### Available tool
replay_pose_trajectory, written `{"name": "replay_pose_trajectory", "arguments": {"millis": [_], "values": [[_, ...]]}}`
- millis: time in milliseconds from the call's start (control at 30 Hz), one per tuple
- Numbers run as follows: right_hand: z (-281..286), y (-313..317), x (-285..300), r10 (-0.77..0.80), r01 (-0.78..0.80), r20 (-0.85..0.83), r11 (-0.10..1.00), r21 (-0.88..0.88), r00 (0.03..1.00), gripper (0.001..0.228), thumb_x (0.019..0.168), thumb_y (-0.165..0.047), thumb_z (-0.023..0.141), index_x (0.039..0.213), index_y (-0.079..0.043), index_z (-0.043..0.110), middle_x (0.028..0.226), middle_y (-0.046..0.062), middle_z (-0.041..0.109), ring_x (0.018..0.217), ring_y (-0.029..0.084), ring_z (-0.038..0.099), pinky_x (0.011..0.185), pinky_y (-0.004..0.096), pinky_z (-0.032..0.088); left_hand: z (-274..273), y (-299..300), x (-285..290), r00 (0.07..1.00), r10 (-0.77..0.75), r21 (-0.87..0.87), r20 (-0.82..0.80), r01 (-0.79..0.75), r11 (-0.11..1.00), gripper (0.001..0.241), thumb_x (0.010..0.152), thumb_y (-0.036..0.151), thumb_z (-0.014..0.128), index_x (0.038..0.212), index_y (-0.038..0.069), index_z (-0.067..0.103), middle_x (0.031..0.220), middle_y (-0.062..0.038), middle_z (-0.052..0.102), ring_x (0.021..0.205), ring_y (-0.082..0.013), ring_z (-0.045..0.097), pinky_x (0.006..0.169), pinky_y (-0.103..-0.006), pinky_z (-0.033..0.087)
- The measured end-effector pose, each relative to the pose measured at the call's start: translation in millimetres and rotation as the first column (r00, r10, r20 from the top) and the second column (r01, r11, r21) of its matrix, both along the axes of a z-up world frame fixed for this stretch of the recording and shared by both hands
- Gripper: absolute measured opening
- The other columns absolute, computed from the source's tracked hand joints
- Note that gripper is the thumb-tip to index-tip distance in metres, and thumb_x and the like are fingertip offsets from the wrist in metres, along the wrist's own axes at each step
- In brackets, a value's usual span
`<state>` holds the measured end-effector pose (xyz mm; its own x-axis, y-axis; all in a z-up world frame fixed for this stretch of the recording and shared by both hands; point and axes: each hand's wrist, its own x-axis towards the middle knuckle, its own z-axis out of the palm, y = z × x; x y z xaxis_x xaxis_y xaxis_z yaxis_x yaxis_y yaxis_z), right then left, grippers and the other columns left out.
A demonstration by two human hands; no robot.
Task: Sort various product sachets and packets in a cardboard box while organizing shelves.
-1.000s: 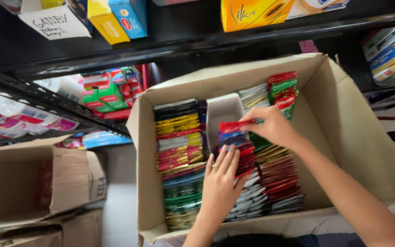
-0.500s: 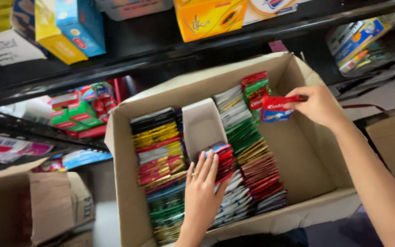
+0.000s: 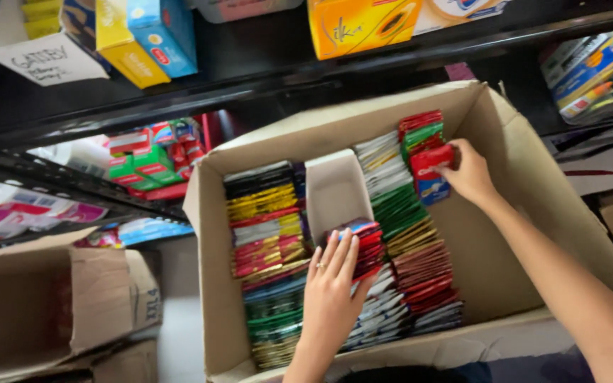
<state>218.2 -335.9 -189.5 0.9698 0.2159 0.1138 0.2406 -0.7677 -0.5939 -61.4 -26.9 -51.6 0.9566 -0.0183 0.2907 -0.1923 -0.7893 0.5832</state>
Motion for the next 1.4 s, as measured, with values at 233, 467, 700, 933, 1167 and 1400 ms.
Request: {"name": "replay_pose_trajectory", "arguments": {"millis": [233, 467, 700, 933, 1167, 1400], "values": [[-80.1, -30.7, 2.5, 0.142, -0.122, -0.023, 0.909, 0.398, 0.99, 0.096, 0.064, -0.024, 0.092, 0.142, 0.001, 0.041, 0.13, 0.017, 0.062, 0.118, 0.028, 0.061, 0.096, 0.04, 0.05, -1.7, -2.8, -1.2, 1.0, -0.006, -0.004, -0.006, 0.006, 1.0, 0.066, 0.092, 0.032, 0.073, 0.146, 0.0, 0.053, 0.155, -0.017, 0.051, 0.147, -0.035, 0.043, 0.117, -0.0514, 0.033], [-124.4, -38.1, -3.0, 0.067, -0.055, -0.103, 0.993, 0.108, 0.992, 0.076, 0.064, -0.026, 0.091, 0.129, -0.002, 0.059, 0.113, 0.018, 0.074, 0.105, 0.031, 0.071, 0.093, 0.044, 0.055, -0.2, -2.3, 0.1, 1.0, -0.016, -0.009, -0.021, 0.016, 1.0, 0.068, 0.091, 0.032, 0.073, 0.147, -0.001, 0.052, 0.156, -0.017, 0.05, 0.146, -0.036, 0.042, 0.116, -0.0522, 0.033], [-121.5, -35.8, 0.4, -0.064, 0.049, -0.168, 0.994, -0.096, 0.984, 0.069, 0.068, -0.033, 0.093, 0.122, -0.002, 0.063, 0.11, 0.02, 0.074, 0.101, 0.033, 0.072, 0.089, 0.045, 0.057, -3.9, -3.2, 0.7, 1.0, -0.011, 0.003, -0.004, 0.011, 1.0, 0.067, 0.092, 0.032, 0.074, 0.146, 0.0, 0.052, 0.156, -0.016, 0.05, 0.147, -0.0349, 0.043, 0.117, -0.0519, 0.034], [-96.2, -24.3, 3.2, 0.066, -0.019, -0.19, 0.97, 0.242, 0.98, 0.076, 0.072, -0.035, 0.089, 0.131, 0.002, 0.058, 0.118, 0.015, 0.073, 0.108, 0.026, 0.07, 0.097, 0.042, 0.055, -3.6, -3.0, -0.8, 1.0, -0.01, -0.003, -0.006, 0.01, 1.0, 0.067, 0.092, 0.032, 0.073, 0.146, 0.0, 0.052, 0.156, -0.017, 0.05, 0.147, -0.0352, 0.043, 0.117, -0.052, 0.033], [-36.4, -12.4, 10.4, -0.005, -0.001, 0.068, 0.997, 0.08, 0.998, 0.114, 0.077, -0.032, 0.099, 0.15, 0.019, 0.028, 0.15, 0.038, 0.034, 0.138, 0.045, 0.036, 0.11, 0.052, 0.032, -1.1, -2.1, 1.9, 1.0, -0.011, -0.01, -0.016, 0.011, 1.0, 0.067, 0.092, 0.032, 0.072, 0.146, -0.001, 0.052, 0.156, -0.017, 0.049, 0.147, -0.0351, 0.042, 0.117, -0.0516, 0.032], [124.0, 50.7, -40.4, -0.091, -0.011, 0.335, 0.957, 0.291, 0.938, 0.06, 0.095, -0.019, 0.073, 0.146, 0.001, 0.051, 0.154, 0.022, 0.047, 0.143, 0.036, 0.049, 0.114, 0.044, 0.045, -0.5, -0.8, 1.2, 1.0, -0.022, -0.01, -0.005, 0.022, 1.0, 0.068, 0.091, 0.032, 0.072, 0.146, -0.001, 0.051, 0.156, -0.017, 0.048, 0.147, -0.0351, 0.041, 0.117, -0.0516, 0.032]]}}
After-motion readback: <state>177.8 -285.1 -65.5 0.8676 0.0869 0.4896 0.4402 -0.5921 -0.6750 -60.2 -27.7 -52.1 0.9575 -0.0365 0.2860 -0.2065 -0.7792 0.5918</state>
